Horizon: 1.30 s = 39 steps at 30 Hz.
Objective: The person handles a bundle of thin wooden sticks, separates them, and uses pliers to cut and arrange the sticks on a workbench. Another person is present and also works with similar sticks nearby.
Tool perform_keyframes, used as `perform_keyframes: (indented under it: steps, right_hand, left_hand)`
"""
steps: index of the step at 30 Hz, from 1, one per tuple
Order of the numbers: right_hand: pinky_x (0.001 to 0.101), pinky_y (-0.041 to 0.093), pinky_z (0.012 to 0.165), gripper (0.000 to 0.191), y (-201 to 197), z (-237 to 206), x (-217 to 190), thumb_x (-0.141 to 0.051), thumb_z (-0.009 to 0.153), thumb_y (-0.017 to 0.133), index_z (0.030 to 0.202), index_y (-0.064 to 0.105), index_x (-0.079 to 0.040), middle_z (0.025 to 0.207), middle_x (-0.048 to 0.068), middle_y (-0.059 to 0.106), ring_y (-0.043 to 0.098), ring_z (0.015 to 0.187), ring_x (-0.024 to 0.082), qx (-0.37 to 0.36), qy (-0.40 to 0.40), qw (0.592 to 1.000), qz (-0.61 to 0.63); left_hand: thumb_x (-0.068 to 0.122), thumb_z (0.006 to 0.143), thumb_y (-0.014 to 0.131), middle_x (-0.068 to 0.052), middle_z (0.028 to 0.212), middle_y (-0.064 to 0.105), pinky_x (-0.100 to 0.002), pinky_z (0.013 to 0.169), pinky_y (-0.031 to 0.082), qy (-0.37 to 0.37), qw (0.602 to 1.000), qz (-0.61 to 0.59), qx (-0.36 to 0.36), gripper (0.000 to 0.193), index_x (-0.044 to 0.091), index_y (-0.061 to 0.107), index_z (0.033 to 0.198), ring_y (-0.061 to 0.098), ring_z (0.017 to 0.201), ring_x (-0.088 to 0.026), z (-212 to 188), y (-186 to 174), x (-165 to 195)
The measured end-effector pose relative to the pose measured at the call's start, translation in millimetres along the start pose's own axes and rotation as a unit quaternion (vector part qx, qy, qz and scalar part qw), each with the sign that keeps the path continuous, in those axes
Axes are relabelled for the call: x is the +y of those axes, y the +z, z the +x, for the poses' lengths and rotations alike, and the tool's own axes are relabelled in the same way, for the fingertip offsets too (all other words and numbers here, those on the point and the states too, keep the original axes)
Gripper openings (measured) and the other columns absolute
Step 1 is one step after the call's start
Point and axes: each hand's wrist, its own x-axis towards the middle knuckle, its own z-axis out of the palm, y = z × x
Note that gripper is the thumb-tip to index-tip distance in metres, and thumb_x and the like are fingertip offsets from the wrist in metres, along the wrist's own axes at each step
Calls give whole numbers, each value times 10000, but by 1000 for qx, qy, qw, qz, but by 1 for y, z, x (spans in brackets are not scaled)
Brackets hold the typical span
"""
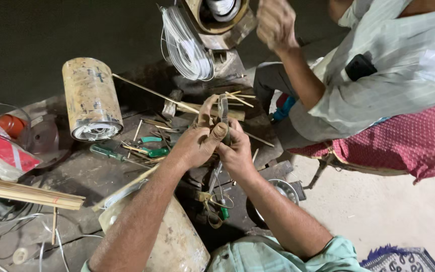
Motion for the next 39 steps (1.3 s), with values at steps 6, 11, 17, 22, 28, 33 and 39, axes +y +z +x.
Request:
perform_keyframes:
  steps: [6,11,17,22,28,33,39]
  right_hand:
    - [299,521,955,199,-10,-1,16,29,918,712,1107,708,-33,1141,23,626,603,1092,149,28,53,994,90]
    - [265,546,854,175,-53,9,32,-50,939,731,1112,711,-30,993,-18,727,651,924,99,95,89,985,115]
    - [277,537,821,172,-69,-9,55,-105,966,754,1082,727,19,985,16,716,637,902,99,93,116,980,133]
    - [330,549,869,161,-101,-21,70,-109,902,802,1007,742,-2,1181,118,647,631,1064,213,21,-2,983,-184]
    - [461,489,1035,229,-133,-45,91,-94,731,859,938,771,-50,1307,125,616,587,1230,332,-179,-134,860,-459]
    - [516,393,1107,219,-130,-53,91,-43,677,801,865,832,-152,1303,86,630,552,1255,318,-266,-128,792,-534]
    - [491,424,1055,117,-125,-47,72,-101,766,797,878,816,-130,1318,100,621,544,1266,328,-280,-139,782,-540]
  left_hand:
    - [692,966,413,-162,1150,677,-436,971,511,-29,992,-124,-12,877,160,203,1631,664,1073,-255,-11,-12,15]
    - [342,987,601,-86,893,741,-378,666,535,-126,987,-68,-69,398,109,652,1306,647,735,-208,-35,-32,6]
    - [244,991,635,-80,885,743,-342,672,535,-50,998,-28,1,271,53,710,1169,673,729,-171,-51,-13,-2]
    - [262,1032,575,-80,813,693,-377,580,502,-179,983,22,-38,240,114,727,1145,600,645,-205,-51,-19,-11]
    - [270,1047,570,-39,739,650,-312,552,442,-185,980,10,70,256,91,721,1153,550,595,-124,-57,-35,-25]
    - [274,1049,551,-47,769,648,-351,550,451,-242,970,-18,21,265,121,727,1173,525,599,-149,-60,-30,-26]
    - [298,1023,588,-42,792,674,-358,617,489,-232,972,-12,17,262,118,732,1148,590,676,-145,-59,-28,-24]
